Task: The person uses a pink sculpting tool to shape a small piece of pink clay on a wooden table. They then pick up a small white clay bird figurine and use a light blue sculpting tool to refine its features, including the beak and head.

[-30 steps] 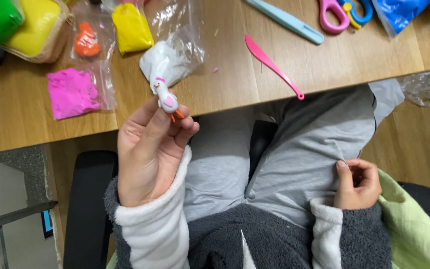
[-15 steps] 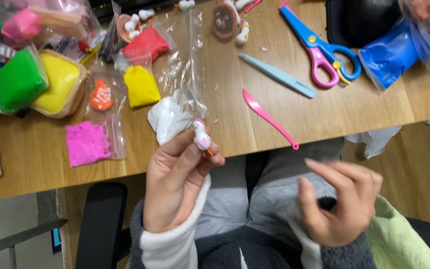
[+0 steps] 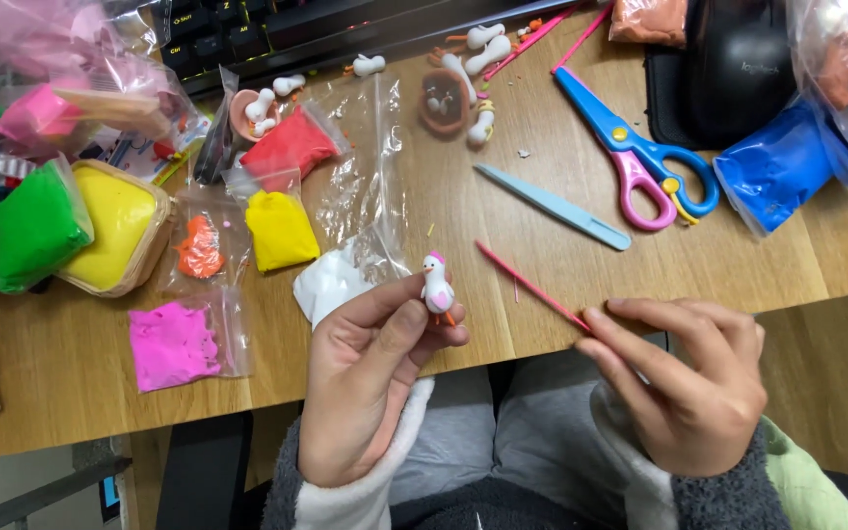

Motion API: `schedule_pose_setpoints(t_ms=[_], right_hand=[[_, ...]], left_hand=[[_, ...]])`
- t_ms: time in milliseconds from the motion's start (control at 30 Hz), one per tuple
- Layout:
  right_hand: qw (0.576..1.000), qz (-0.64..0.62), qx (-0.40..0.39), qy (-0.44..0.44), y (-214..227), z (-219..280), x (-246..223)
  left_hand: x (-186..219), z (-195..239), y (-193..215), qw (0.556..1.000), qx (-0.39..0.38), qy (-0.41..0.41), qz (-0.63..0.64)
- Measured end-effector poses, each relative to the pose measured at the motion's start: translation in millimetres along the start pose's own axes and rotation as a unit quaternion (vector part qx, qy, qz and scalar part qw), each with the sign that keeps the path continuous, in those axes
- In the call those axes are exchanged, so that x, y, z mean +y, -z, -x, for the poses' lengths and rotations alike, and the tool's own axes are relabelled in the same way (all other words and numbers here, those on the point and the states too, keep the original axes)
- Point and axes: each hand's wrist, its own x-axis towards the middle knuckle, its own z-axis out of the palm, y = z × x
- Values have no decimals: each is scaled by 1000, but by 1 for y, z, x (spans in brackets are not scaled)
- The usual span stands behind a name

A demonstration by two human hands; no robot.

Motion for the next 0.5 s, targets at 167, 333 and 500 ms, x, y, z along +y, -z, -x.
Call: schedule_pose_setpoints(t_ms=[167, 333, 500], right_hand=[[989, -63, 50, -125, -1, -2, -14], [900, -229, 136, -346, 3, 17, -1], [778, -401, 200, -439, 17, 26, 26]], left_hand=[[3, -3, -1, 1000, -1, 0, 1], [3, -6, -2, 1000, -6, -3, 5], [7, -8, -7, 999, -26, 0, -35]])
